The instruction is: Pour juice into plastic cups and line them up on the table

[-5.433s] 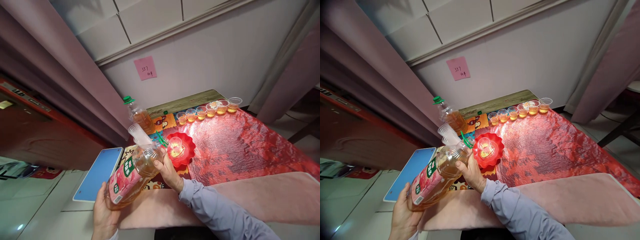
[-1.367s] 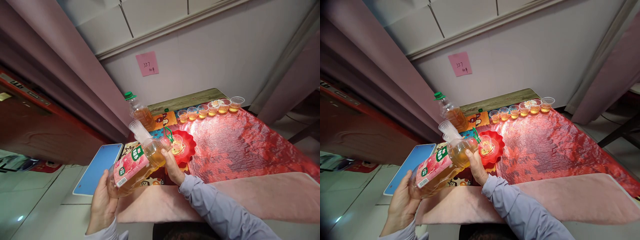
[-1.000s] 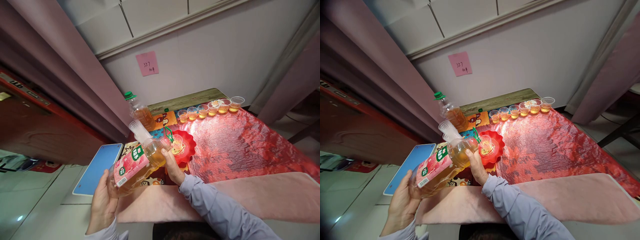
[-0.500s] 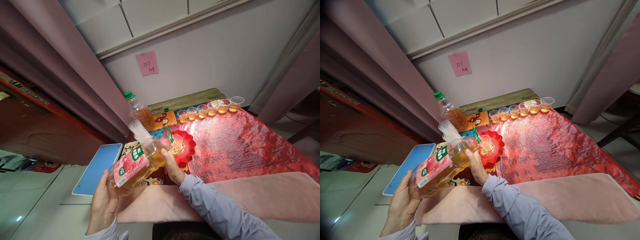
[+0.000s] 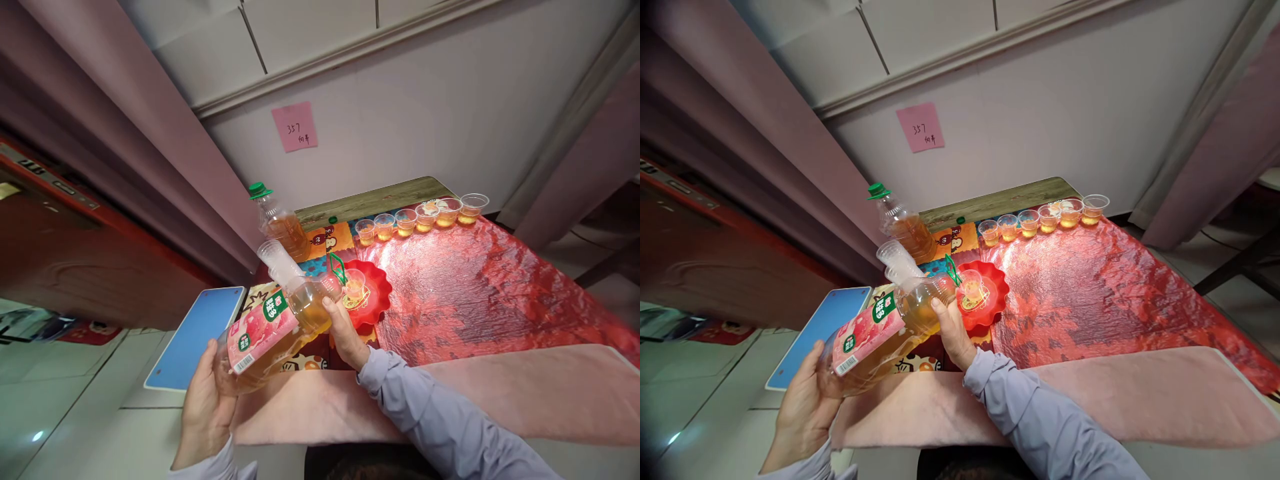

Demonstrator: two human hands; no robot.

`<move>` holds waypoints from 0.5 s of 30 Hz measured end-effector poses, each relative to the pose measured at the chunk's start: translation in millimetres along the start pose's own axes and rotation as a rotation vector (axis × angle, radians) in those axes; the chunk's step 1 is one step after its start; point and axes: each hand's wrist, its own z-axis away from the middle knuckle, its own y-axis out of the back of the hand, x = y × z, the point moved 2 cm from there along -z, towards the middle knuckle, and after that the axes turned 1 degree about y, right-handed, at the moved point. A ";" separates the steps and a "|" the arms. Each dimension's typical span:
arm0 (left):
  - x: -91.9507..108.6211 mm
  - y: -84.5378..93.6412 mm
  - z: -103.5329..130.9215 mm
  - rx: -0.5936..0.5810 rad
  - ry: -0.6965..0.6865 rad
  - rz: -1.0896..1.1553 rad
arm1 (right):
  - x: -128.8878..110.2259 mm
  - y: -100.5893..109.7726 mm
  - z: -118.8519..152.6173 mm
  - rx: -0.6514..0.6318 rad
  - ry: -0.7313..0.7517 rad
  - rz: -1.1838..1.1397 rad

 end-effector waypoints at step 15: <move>2.0 -7.2 7.2 0.032 -0.005 -0.028 | 1.0 0.3 -0.2 0.003 -0.009 0.008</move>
